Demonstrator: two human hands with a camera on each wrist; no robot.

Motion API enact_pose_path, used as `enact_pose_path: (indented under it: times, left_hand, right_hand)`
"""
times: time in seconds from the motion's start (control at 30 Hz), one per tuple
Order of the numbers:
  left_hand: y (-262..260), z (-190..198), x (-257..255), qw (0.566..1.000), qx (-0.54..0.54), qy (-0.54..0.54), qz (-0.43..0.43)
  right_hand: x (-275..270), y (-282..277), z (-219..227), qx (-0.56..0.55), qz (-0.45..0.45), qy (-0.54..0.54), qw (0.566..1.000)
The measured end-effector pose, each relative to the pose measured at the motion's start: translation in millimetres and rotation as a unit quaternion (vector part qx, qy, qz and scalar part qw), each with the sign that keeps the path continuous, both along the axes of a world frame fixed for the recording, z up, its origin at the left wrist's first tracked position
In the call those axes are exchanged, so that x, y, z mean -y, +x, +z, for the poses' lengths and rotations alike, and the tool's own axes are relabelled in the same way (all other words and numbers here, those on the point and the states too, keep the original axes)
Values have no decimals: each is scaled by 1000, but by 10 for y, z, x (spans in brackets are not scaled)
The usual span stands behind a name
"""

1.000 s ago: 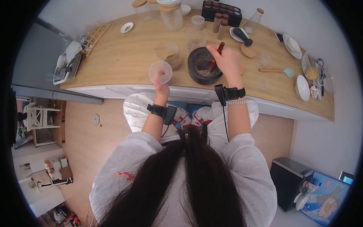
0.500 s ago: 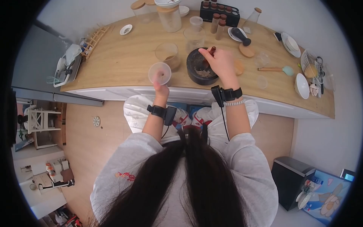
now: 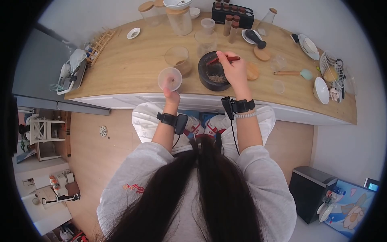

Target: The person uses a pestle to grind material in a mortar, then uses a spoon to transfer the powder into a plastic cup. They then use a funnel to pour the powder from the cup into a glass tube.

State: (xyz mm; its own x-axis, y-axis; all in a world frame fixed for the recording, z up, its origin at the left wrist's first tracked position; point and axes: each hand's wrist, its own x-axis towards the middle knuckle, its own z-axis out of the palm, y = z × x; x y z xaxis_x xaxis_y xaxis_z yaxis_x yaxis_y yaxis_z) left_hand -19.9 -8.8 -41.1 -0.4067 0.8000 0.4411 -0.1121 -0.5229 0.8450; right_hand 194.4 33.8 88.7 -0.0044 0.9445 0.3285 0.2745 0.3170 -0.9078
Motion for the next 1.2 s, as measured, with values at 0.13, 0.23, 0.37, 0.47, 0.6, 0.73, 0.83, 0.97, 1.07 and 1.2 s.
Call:
enact_pose_path:
  times: [0.13,0.23,0.37,0.47,0.6,0.73,0.83,0.97,1.07,1.2]
  left_hand:
    - [-15,-6,-10,1000,-20,9,-2]
    - [-13,-54,-12,1000,-1,10,-3]
    - [-34,-138,-28,1000,3,-1,-6]
    - [-47,-160,-17,999,3,-29,-22]
    - [-74,-157,-22,999,-17,-25,-19]
    - [-68,-186,-22,999,-6,-26,-26]
    - [-76,-209,-31,999,8,-24,-37]
    - [-81,-194,-23,999,-6,-20,-31]
    - [-73,-203,-20,999,-10,-22,-30]
    - [-72,-159,-11,999,-9,-17,-37]
  right_hand:
    - [-54,-4,-103,25,21,-38,999]
    - [-75,12,-139,16,20,-55,998]
    - [-82,-44,-138,-74,8,-13,997]
    - [-78,-25,-137,-39,19,-36,998]
    - [-103,7,-184,-68,4,-61,996]
    - [-96,-56,-161,-77,-1,-21,997]
    - [-102,-2,-194,-50,-1,-54,997]
    - [-131,-31,-218,-82,-20,-10,996]
    - [-94,-52,-154,-75,-22,-55,995]
    - [-102,-74,-155,-110,-43,-29,993]
